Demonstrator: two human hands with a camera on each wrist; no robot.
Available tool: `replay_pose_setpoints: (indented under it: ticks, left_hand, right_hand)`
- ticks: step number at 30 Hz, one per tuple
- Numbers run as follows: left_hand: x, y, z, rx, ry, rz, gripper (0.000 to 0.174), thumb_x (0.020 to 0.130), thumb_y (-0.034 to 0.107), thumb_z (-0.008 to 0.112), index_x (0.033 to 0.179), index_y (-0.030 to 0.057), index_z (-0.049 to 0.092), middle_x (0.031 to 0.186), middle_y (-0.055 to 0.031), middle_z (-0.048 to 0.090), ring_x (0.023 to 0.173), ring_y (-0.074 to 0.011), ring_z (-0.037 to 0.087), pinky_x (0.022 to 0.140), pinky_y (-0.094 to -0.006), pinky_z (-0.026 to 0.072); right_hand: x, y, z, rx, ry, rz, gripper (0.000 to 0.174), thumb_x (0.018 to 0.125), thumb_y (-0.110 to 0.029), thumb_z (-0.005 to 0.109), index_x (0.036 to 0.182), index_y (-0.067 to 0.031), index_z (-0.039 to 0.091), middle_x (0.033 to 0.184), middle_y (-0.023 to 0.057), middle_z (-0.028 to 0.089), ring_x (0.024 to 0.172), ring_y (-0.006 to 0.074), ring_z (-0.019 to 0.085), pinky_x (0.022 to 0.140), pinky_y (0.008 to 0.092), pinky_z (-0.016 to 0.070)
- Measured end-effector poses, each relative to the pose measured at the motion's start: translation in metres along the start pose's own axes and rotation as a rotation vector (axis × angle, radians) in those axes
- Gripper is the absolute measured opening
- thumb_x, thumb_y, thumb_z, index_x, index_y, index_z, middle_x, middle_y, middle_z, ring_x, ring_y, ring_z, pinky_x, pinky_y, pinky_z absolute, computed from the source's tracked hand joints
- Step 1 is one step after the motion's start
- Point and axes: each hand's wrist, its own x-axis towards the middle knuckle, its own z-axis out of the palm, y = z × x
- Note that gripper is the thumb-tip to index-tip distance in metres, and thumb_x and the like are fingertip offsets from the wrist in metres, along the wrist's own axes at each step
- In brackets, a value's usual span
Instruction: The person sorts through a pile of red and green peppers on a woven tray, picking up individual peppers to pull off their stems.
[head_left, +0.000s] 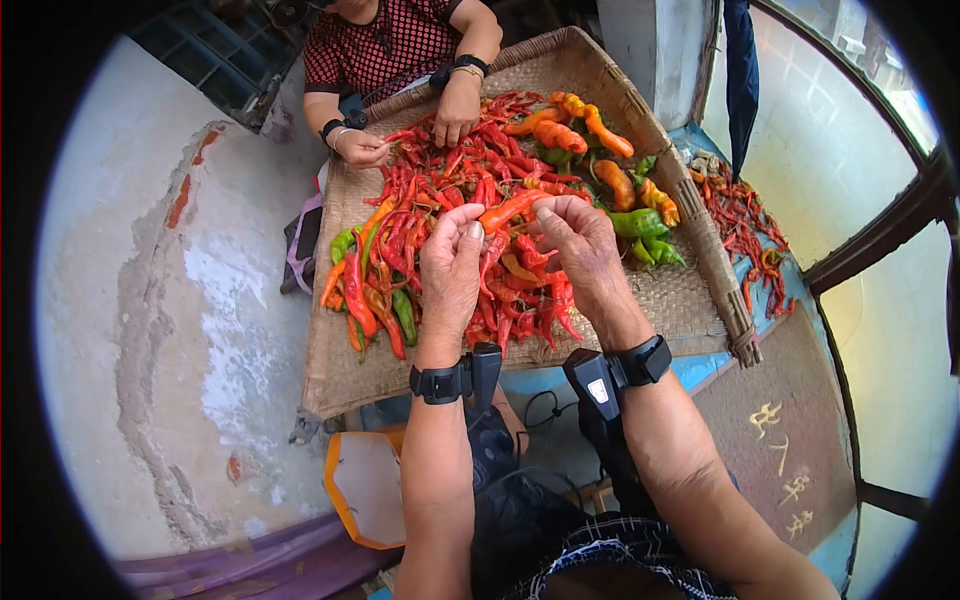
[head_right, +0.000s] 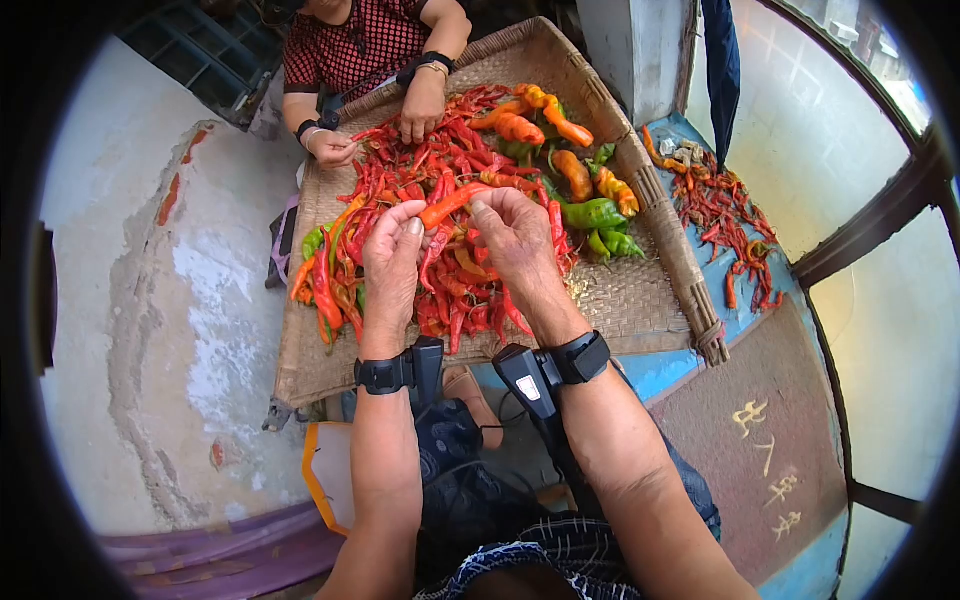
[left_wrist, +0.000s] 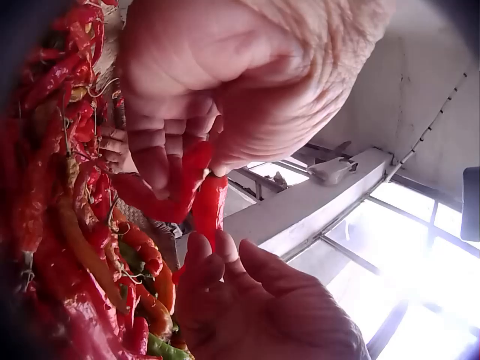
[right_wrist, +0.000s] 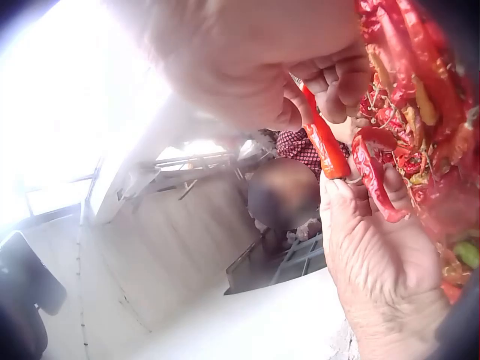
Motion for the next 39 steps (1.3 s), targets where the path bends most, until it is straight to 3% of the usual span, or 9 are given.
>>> replay_pose_setpoints:
  ticks: [13,17,19,21,24,28,31,36,39]
  left_hand:
    - [-0.001,0.008,-0.004,0.245,-0.201,-0.105,0.022,0.090,0.020,0.064,0.100,0.0034,0.053,0.083,-0.0008,0.058,0.071,-0.0062,0.053,0.065,-0.0206,0.0446]
    - [0.016,-0.004,-0.014,-0.216,0.127,-0.012,0.030,0.087,0.010,0.065,0.111,-0.0011,0.051,0.091,-0.0082,0.063,0.077,-0.0111,0.059,0.068,-0.0233,0.0495]
    - [0.026,-0.012,-0.007,-0.161,0.464,0.162,0.043,0.087,0.010,0.065,0.124,-0.0025,0.047,0.101,-0.0132,0.063,0.082,-0.0157,0.060,0.074,-0.0280,0.0508]
    - [0.029,-0.029,-0.013,0.049,0.514,0.195,0.047,0.086,0.011,0.065,0.128,-0.0013,0.047,0.110,-0.0156,0.061,0.084,-0.0191,0.061,0.076,-0.0328,0.0509]
    - [0.018,-0.020,-0.004,0.491,0.042,0.008,0.035,0.084,0.011,0.064,0.116,0.0000,0.057,0.104,-0.0153,0.062,0.083,-0.0209,0.062,0.076,-0.0334,0.0498]
    - [0.009,-0.028,0.025,0.720,-0.036,0.229,0.024,0.082,0.008,0.065,0.104,0.0008,0.058,0.096,-0.0201,0.064,0.082,-0.0345,0.063,0.074,-0.0378,0.0508]
    - [0.012,-0.023,0.026,0.645,-0.069,0.104,0.016,0.081,0.005,0.065,0.095,0.0009,0.059,0.086,-0.0169,0.065,0.074,-0.0342,0.064,0.069,-0.0373,0.0517]
    - [0.014,-0.004,0.019,0.220,0.149,0.199,0.009,0.086,0.003,0.064,0.094,0.0018,0.059,0.076,-0.0024,0.063,0.067,-0.0070,0.060,0.061,-0.0223,0.0492]
    - [0.013,0.003,0.009,0.006,0.175,0.248,0.013,0.088,0.005,0.063,0.099,0.0003,0.056,0.082,-0.0040,0.063,0.069,-0.0091,0.062,0.064,-0.0220,0.0514]
  right_hand:
    - [0.003,0.008,0.002,-0.220,-0.053,-0.176,0.014,0.093,-0.011,0.055,0.094,0.0010,0.061,0.075,0.0004,0.058,0.066,0.0075,0.052,0.056,0.0240,0.0433]
    - [-0.002,-0.002,0.003,-0.014,0.042,-0.123,0.015,0.093,-0.014,0.055,0.097,0.0001,0.061,0.075,-0.0002,0.059,0.065,0.0056,0.051,0.057,0.0210,0.0426]
    - [-0.003,-0.001,0.001,-0.013,0.026,-0.125,0.016,0.093,-0.015,0.055,0.098,-0.0005,0.060,0.075,-0.0005,0.058,0.064,0.0052,0.051,0.056,0.0202,0.0430]
    - [-0.002,-0.002,0.000,-0.008,0.044,-0.125,0.016,0.093,-0.016,0.056,0.099,-0.0023,0.061,0.075,-0.0010,0.058,0.063,0.0044,0.050,0.053,0.0188,0.0421]
    - [0.000,0.000,0.000,0.026,0.070,-0.138,0.016,0.093,-0.016,0.056,0.099,-0.0024,0.061,0.074,-0.0011,0.058,0.062,0.0045,0.050,0.051,0.0186,0.0419]
    - [0.000,0.000,0.000,0.073,0.080,-0.147,0.016,0.093,-0.016,0.056,0.096,-0.0006,0.061,0.072,-0.0008,0.058,0.062,0.0055,0.051,0.052,0.0194,0.0425]
    - [-0.001,-0.003,-0.001,0.077,0.072,-0.148,0.016,0.093,-0.016,0.056,0.096,-0.0009,0.061,0.072,-0.0010,0.057,0.062,0.0054,0.051,0.052,0.0193,0.0425]
    - [0.000,-0.001,-0.003,0.072,0.097,-0.143,0.015,0.093,-0.016,0.056,0.096,-0.0015,0.061,0.073,-0.0014,0.057,0.062,0.0050,0.050,0.053,0.0192,0.0418]
    - [0.000,0.000,-0.004,0.084,0.067,-0.147,0.016,0.093,-0.016,0.056,0.096,-0.0017,0.061,0.072,-0.0015,0.057,0.062,0.0049,0.050,0.053,0.0193,0.0412]
